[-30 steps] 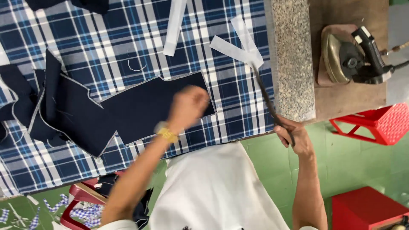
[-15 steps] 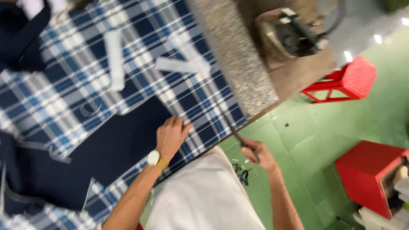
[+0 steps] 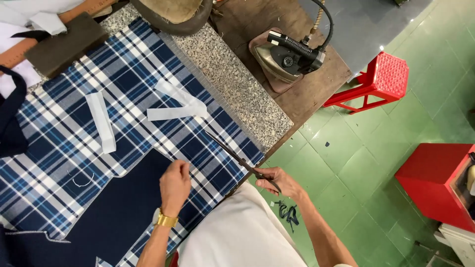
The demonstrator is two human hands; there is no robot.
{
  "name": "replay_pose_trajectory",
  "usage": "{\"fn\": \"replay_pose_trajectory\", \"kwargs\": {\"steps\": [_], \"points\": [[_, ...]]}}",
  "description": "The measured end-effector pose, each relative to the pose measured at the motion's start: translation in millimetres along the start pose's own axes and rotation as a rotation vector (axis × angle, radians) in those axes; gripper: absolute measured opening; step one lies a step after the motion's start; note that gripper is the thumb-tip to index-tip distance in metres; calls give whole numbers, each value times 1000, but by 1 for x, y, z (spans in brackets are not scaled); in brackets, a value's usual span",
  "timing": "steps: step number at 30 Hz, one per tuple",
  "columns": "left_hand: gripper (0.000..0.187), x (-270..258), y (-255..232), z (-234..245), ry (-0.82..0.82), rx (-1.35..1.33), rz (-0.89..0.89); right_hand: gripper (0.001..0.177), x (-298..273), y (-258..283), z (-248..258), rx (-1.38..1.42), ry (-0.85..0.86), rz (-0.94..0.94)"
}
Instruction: The person uses shears to cut dark blue fabric pieces on a plaid work surface, then briefly uses a steam iron on a small piece before resuming cutting. The person handles fabric pieces and paper templates throughout.
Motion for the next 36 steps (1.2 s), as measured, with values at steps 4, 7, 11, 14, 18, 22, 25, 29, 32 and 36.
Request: {"fn": "replay_pose_trajectory", "kwargs": {"steps": [4,7,11,14,18,22,25,29,32,36], "points": [[12,14,-26,50,-166,-137,7,62,13,21,-4,2,63,17],[10,10,-27,72,-262,-507,58,65,21,43,-14,4,129,42],[16,-5,-16,75,-285,-758,236,68,22,61,-22,3,340,132],[12,-15,17,37,-276,-1187,390,67,23,65,-30,-10,447,137],[6,-29,36,11,-264,-1779,415,60,33,59,-35,-19,538,86],[12,-31,43,7,-274,-1859,372,61,37,54,-40,-56,538,-33],[14,-30,38,10,-244,-1849,335,61,38,52,-45,-115,561,-58],[14,-29,34,8,-238,-1835,316,60,37,51,-53,-152,566,-80],[13,-30,33,5,-231,-1827,302,60,35,53,-59,-162,543,-89],[13,-31,32,4,-216,-1803,298,59,38,46,-59,-167,502,-80]]}}
Point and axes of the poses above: each hand's wrist, its own x-axis towards the middle knuckle, its own z-axis out of the back of the hand, y = z × x, the point moved 3 cm from there along x, towards the middle knuckle, and after that the axes turned 3 degrees about z, right-handed, at the moved point
